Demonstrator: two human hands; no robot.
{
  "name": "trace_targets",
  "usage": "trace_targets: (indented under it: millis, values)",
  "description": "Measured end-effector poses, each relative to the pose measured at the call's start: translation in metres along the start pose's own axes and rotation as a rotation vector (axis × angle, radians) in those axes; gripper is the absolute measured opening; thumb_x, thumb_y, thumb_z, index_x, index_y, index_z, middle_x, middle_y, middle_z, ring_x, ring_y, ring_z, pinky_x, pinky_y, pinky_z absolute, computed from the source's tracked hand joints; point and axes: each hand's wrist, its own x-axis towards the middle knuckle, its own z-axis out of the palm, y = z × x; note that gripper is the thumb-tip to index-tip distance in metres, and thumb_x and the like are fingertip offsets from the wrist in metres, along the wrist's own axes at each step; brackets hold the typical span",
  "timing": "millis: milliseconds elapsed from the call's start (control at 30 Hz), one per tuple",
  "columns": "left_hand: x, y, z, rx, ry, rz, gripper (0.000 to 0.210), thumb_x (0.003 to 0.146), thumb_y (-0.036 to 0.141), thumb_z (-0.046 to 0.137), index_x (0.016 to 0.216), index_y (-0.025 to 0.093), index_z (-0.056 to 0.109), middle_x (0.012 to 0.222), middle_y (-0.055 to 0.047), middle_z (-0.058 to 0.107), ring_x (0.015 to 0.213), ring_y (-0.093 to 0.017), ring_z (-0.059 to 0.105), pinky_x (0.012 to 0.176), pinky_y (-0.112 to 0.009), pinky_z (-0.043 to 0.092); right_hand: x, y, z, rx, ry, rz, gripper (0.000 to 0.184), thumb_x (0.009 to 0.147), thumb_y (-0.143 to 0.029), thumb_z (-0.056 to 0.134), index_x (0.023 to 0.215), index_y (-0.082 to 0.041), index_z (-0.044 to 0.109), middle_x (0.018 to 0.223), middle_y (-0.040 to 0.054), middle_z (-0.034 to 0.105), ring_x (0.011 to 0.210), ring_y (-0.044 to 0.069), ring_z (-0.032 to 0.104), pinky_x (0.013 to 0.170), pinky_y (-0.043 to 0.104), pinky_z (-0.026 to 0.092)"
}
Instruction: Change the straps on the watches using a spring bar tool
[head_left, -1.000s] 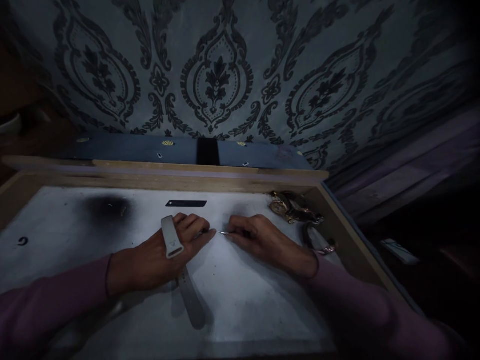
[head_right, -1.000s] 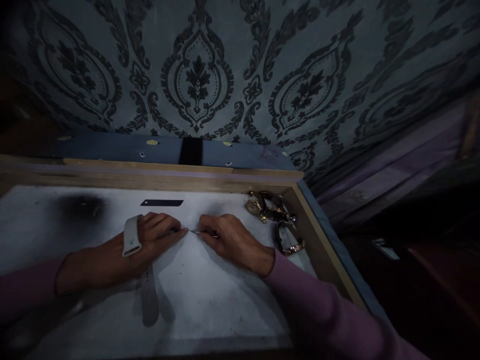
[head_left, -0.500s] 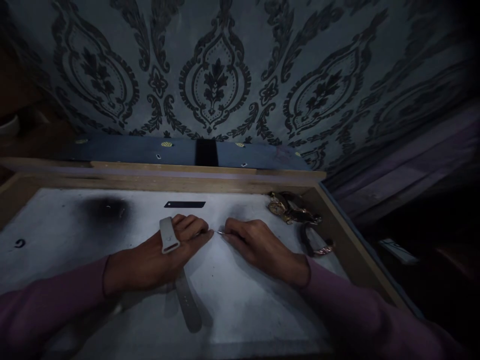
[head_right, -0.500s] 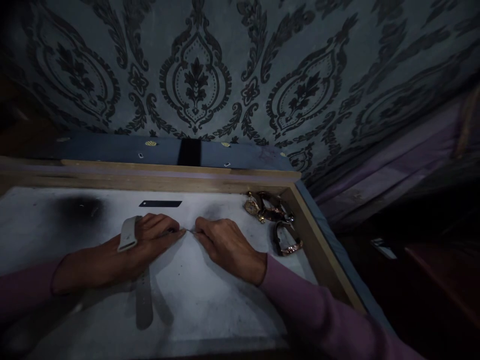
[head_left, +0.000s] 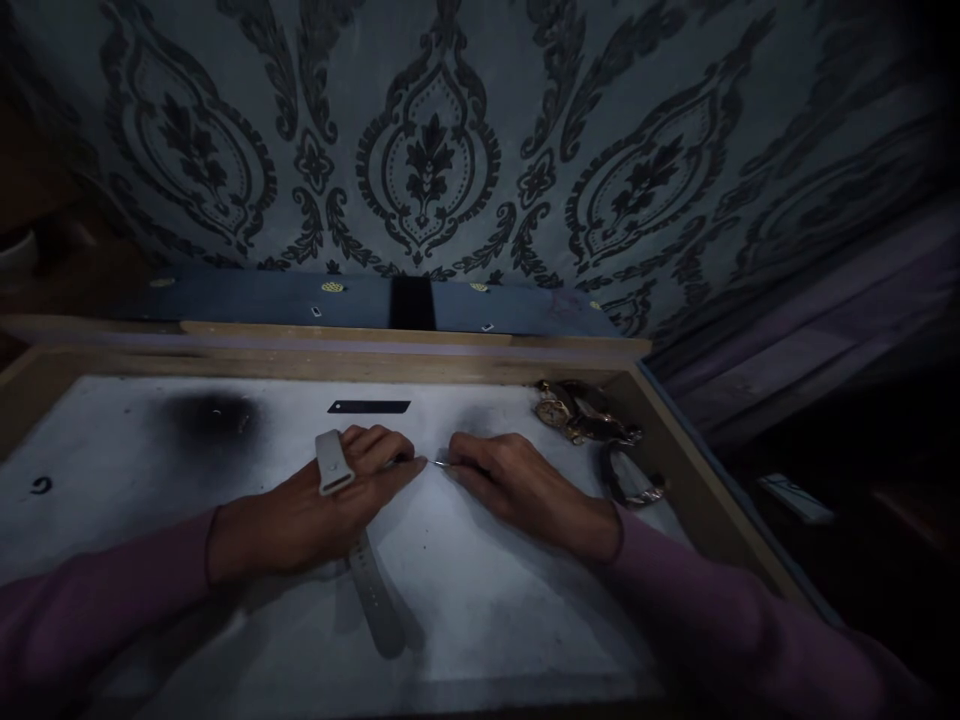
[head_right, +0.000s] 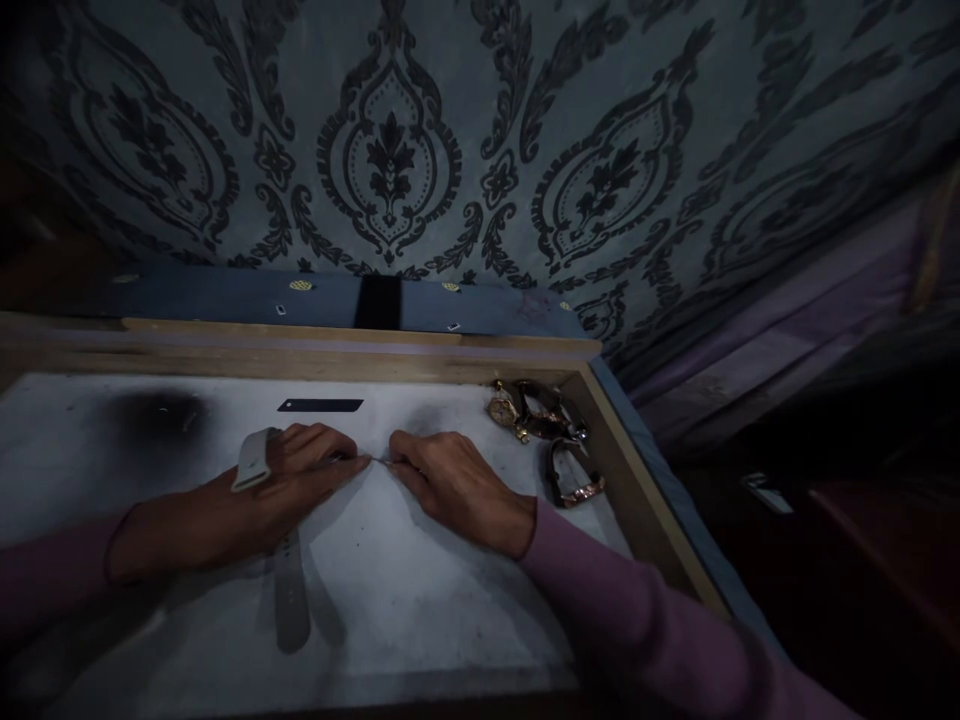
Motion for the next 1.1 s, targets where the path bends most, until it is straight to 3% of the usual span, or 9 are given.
trace_targets:
  millis: [400,667,933,1100]
  values:
    - [-0.003,0.001,-0.005,0.004,-0.045,-0.029,0.05,0.093,0.008,0.03,0.139,0.028,0.026,0.119,-0.006,0.051,0.107,-0.022,0.049,0.087,-0.037,0.042,0.0,-0.002,-0.001,-0.027,-0.011,0.02,0.016,0.089,-0.014,0.05,0.074,-0.019,0.048,0.062,-0.0022,0.052,0.055,0.012,0.047,0.055,0.023,0.029]
    - [-0.009,-0.007,0.014,0.161,-0.017,0.025,0.043,0.099,0.009,0.027,0.141,0.017,0.029,0.132,-0.015,0.047,0.115,-0.027,0.044,0.092,-0.042,0.041,0.0,-0.003,-0.002,-0.027,-0.005,0.027,0.015,0.088,-0.014,0.051,0.074,-0.018,0.049,0.061,-0.0023,0.053,0.056,0.011,0.048,0.055,0.023,0.028]
    - [-0.006,-0.003,0.009,0.235,0.009,0.06,0.041,0.097,0.008,0.035,0.137,0.012,0.037,0.127,-0.017,0.052,0.112,-0.028,0.049,0.083,-0.038,0.044,0.001,-0.002,-0.001,-0.027,-0.004,0.013,0.018,0.088,-0.013,0.052,0.072,-0.019,0.047,0.059,-0.0043,0.047,0.053,0.01,0.043,0.054,0.023,0.026]
    - [-0.003,0.0,0.007,0.263,-0.015,0.053,0.039,0.095,0.007,0.037,0.135,0.009,0.043,0.125,-0.017,0.055,0.112,-0.027,0.051,0.086,-0.039,0.044,0.001,-0.001,-0.001,-0.009,0.003,-0.001,0.019,0.088,-0.014,0.052,0.072,-0.019,0.045,0.059,-0.0047,0.046,0.054,0.01,0.044,0.054,0.023,0.025]
